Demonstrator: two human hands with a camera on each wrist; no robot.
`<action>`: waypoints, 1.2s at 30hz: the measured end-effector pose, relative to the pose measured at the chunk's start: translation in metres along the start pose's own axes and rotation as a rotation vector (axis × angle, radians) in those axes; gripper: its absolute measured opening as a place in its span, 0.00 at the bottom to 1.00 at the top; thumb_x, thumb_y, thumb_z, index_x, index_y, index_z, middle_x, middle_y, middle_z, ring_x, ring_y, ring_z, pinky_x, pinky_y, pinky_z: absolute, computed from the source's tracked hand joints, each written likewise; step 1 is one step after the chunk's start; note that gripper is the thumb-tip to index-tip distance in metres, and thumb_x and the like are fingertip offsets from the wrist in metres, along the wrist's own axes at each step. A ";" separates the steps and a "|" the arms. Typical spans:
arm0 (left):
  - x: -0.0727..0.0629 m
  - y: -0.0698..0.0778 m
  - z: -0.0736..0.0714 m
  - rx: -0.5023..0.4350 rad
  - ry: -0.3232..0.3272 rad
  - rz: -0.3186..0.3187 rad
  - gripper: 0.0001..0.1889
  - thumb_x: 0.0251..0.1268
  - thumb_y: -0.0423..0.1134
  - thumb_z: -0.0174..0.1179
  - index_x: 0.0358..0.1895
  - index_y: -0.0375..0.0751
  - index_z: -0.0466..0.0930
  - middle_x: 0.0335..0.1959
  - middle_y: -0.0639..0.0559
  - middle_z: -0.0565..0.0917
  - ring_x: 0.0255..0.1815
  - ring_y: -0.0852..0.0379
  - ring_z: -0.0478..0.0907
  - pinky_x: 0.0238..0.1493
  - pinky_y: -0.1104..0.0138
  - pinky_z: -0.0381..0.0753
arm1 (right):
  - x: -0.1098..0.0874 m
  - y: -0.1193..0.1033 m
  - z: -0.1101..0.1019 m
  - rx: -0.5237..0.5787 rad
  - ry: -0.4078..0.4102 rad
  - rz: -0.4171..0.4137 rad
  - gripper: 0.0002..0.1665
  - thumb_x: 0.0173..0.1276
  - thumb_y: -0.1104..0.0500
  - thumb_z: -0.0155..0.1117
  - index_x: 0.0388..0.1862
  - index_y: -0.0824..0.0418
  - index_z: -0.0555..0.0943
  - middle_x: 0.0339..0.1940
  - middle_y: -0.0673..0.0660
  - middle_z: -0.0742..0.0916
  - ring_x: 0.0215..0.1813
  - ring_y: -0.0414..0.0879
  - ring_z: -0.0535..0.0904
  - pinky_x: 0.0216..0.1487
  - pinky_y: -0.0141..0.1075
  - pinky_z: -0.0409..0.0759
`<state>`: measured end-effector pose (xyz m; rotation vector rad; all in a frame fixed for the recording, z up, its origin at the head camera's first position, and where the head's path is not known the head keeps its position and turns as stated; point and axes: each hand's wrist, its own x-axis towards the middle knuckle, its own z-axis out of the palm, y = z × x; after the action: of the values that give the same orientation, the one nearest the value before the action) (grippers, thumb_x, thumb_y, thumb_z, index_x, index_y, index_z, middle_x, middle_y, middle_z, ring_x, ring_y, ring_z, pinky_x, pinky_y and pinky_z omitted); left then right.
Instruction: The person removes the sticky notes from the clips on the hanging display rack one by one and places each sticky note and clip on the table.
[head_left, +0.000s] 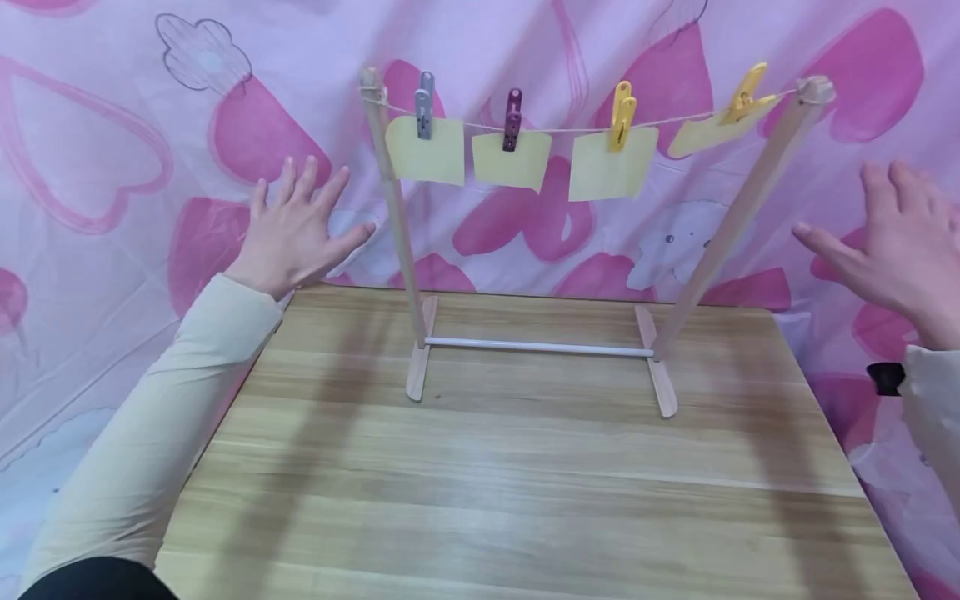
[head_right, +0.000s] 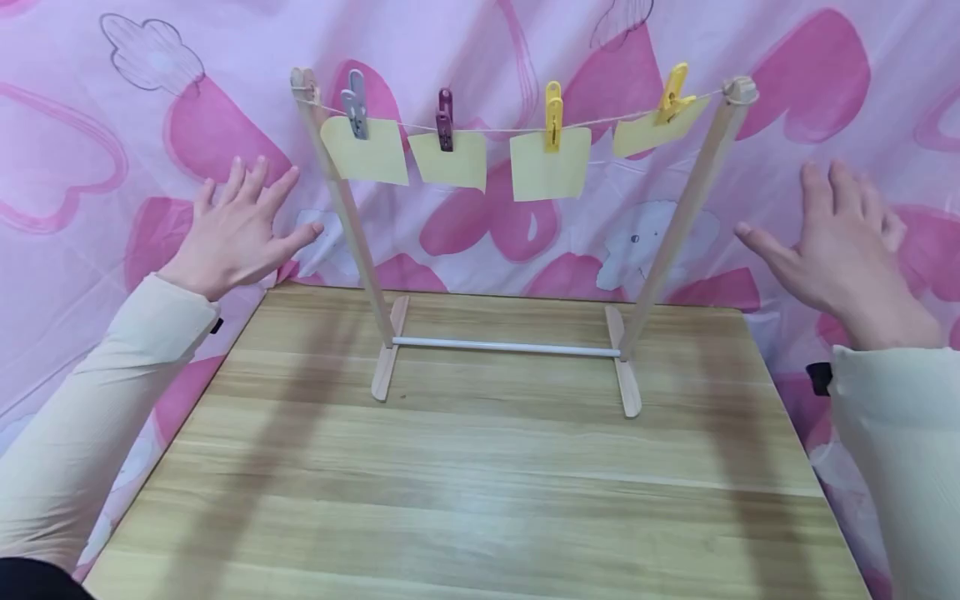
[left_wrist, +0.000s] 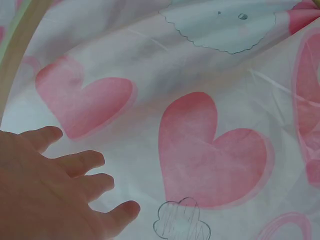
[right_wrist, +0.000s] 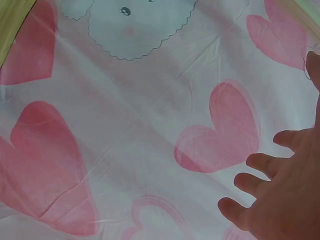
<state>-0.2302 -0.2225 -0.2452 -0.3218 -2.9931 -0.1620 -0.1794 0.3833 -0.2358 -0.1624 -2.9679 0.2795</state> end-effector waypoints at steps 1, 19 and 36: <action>-0.001 0.000 -0.001 -0.001 0.003 0.001 0.43 0.64 0.72 0.35 0.78 0.55 0.42 0.79 0.39 0.40 0.79 0.37 0.28 0.70 0.32 0.31 | -0.002 0.000 0.000 0.001 0.005 -0.002 0.62 0.66 0.29 0.48 0.76 0.67 0.32 0.77 0.69 0.35 0.77 0.69 0.28 0.72 0.67 0.28; -0.042 0.013 -0.006 -1.103 0.561 0.094 0.21 0.70 0.44 0.44 0.57 0.37 0.77 0.56 0.48 0.80 0.61 0.57 0.72 0.59 0.67 0.67 | -0.039 -0.062 -0.017 0.304 0.342 -0.091 0.38 0.70 0.56 0.57 0.76 0.52 0.57 0.76 0.59 0.64 0.74 0.58 0.60 0.74 0.33 0.56; -0.035 0.077 0.022 -1.838 -0.094 -0.098 0.14 0.76 0.37 0.44 0.39 0.44 0.81 0.31 0.55 0.87 0.35 0.58 0.84 0.40 0.68 0.77 | -0.052 -0.201 -0.009 0.624 0.323 -0.634 0.15 0.66 0.63 0.65 0.52 0.62 0.83 0.44 0.55 0.88 0.39 0.27 0.79 0.42 0.20 0.75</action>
<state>-0.1822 -0.1517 -0.2648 -0.2492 -1.8783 -2.7253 -0.1455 0.1819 -0.1959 0.7101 -2.3159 0.9404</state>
